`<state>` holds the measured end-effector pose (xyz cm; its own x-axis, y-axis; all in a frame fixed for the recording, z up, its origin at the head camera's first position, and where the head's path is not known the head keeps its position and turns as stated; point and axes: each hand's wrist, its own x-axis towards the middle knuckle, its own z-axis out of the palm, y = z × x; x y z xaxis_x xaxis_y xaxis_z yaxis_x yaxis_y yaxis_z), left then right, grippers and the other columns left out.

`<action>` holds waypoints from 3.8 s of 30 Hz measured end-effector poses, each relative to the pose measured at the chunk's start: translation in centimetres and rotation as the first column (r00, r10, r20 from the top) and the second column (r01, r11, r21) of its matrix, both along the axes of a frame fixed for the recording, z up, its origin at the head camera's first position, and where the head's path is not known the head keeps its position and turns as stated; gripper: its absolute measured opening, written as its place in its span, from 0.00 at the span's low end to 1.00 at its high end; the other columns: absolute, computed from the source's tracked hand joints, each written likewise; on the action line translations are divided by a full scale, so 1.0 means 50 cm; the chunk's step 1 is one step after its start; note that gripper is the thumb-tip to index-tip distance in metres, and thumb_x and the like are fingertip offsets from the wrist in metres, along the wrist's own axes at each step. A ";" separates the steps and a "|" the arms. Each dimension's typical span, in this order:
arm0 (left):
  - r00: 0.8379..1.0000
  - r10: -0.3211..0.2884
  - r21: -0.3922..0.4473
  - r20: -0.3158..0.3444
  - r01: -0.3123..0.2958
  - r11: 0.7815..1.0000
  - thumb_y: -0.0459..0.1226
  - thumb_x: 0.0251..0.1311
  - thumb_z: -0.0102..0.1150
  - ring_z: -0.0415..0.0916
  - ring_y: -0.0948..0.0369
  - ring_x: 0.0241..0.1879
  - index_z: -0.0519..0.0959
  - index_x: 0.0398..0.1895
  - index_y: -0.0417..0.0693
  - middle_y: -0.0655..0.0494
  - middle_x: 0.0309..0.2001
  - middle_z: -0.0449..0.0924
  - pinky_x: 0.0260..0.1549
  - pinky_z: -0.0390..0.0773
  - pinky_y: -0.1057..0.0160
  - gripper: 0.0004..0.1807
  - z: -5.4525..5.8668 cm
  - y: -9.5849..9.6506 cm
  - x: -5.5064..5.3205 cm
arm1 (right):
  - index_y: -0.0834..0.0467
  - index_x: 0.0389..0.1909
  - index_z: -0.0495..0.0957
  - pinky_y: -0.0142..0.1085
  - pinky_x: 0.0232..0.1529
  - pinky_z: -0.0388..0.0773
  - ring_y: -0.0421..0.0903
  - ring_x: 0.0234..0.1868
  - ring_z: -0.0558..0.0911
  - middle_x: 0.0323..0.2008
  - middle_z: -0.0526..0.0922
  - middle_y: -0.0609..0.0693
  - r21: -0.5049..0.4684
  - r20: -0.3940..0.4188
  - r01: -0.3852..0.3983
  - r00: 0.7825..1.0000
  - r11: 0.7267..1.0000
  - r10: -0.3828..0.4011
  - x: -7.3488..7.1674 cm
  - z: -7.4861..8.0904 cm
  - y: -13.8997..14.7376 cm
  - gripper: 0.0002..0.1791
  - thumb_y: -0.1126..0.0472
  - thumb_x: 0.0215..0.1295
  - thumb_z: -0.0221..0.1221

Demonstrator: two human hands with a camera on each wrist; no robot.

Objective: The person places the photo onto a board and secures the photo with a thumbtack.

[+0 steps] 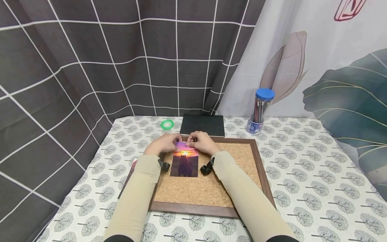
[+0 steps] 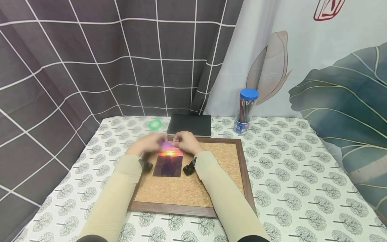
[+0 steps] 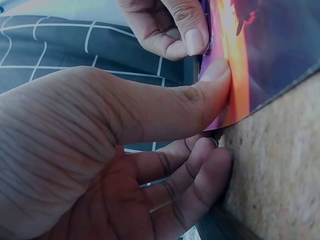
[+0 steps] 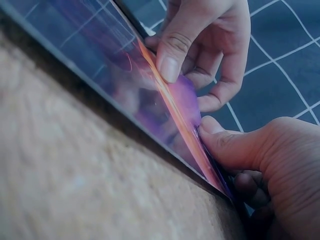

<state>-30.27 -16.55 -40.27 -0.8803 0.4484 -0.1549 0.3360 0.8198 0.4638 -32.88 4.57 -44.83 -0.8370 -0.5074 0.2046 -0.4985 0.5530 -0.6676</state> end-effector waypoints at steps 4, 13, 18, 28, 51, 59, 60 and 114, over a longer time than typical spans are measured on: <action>1.000 0.006 0.001 0.009 -0.006 1.000 0.31 0.54 0.67 0.72 0.56 0.36 0.77 0.47 0.48 0.54 0.36 0.78 0.37 0.73 0.59 0.17 0.001 -0.001 0.001 | 0.52 0.30 0.83 0.33 0.36 0.73 0.41 0.31 0.76 0.29 0.80 0.45 0.006 0.003 0.008 1.000 1.000 -0.008 -0.002 0.000 -0.002 0.06 0.57 0.62 0.70; 1.000 0.008 0.008 0.006 -0.008 1.000 0.30 0.53 0.67 0.72 0.57 0.35 0.77 0.47 0.47 0.54 0.34 0.77 0.36 0.72 0.59 0.17 0.006 0.000 0.002 | 0.52 0.29 0.82 0.33 0.36 0.73 0.41 0.32 0.75 0.29 0.80 0.45 -0.003 0.018 0.027 0.999 1.000 -0.027 -0.004 0.000 -0.004 0.06 0.58 0.62 0.70; 1.000 0.008 0.012 0.011 -0.008 1.000 0.30 0.53 0.67 0.71 0.57 0.34 0.77 0.47 0.47 0.54 0.34 0.76 0.35 0.72 0.60 0.17 0.005 0.000 0.001 | 0.53 0.29 0.83 0.34 0.36 0.73 0.41 0.32 0.75 0.29 0.79 0.46 -0.002 0.030 0.033 0.999 0.999 -0.032 -0.002 0.003 -0.005 0.06 0.58 0.62 0.70; 1.000 0.007 0.012 0.005 -0.007 1.000 0.30 0.53 0.67 0.71 0.57 0.34 0.77 0.47 0.47 0.54 0.34 0.76 0.35 0.72 0.60 0.17 0.003 -0.001 -0.001 | 0.53 0.29 0.83 0.33 0.36 0.72 0.41 0.32 0.75 0.29 0.79 0.46 0.013 0.034 0.049 0.998 0.999 -0.049 -0.002 0.004 -0.008 0.06 0.58 0.61 0.70; 1.000 0.015 0.008 0.001 -0.015 1.000 0.29 0.52 0.65 0.71 0.57 0.35 0.77 0.46 0.48 0.54 0.34 0.77 0.34 0.71 0.60 0.17 0.000 0.001 0.001 | 0.53 0.27 0.83 0.33 0.35 0.71 0.41 0.30 0.74 0.25 0.79 0.44 0.029 0.026 0.085 0.996 0.996 -0.086 0.002 0.007 -0.015 0.06 0.60 0.59 0.71; 1.000 0.010 0.021 0.003 -0.010 1.000 0.27 0.51 0.64 0.71 0.57 0.33 0.77 0.46 0.47 0.54 0.32 0.76 0.32 0.71 0.61 0.18 0.002 0.001 0.002 | 0.53 0.27 0.83 0.33 0.35 0.70 0.40 0.29 0.74 0.25 0.78 0.45 0.037 0.015 0.085 0.996 0.996 -0.086 0.002 0.006 -0.017 0.06 0.60 0.61 0.70; 1.000 0.008 0.022 0.001 -0.008 1.000 0.27 0.50 0.64 0.71 0.57 0.33 0.77 0.46 0.47 0.54 0.32 0.76 0.32 0.71 0.61 0.18 0.002 0.001 0.002 | 0.53 0.27 0.83 0.33 0.35 0.70 0.41 0.30 0.74 0.26 0.78 0.45 0.037 0.017 0.085 0.996 0.996 -0.086 0.002 0.005 -0.016 0.06 0.60 0.61 0.70; 0.989 0.065 0.116 -0.133 -0.050 0.992 0.44 0.62 0.68 0.78 0.48 0.48 0.78 0.50 0.41 0.43 0.47 0.81 0.50 0.77 0.48 0.20 0.080 -0.067 0.034 | 0.52 0.28 0.81 0.34 0.36 0.71 0.42 0.31 0.74 0.28 0.77 0.46 0.020 -0.037 0.063 0.997 0.998 -0.062 0.005 -0.004 -0.009 0.08 0.57 0.64 0.67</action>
<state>-28.59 -19.92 -36.24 -0.9145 0.4041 0.0167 0.3562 0.7852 0.5066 -32.61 4.15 -45.01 -0.8594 -0.4591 0.2249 -0.4861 0.5977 -0.6375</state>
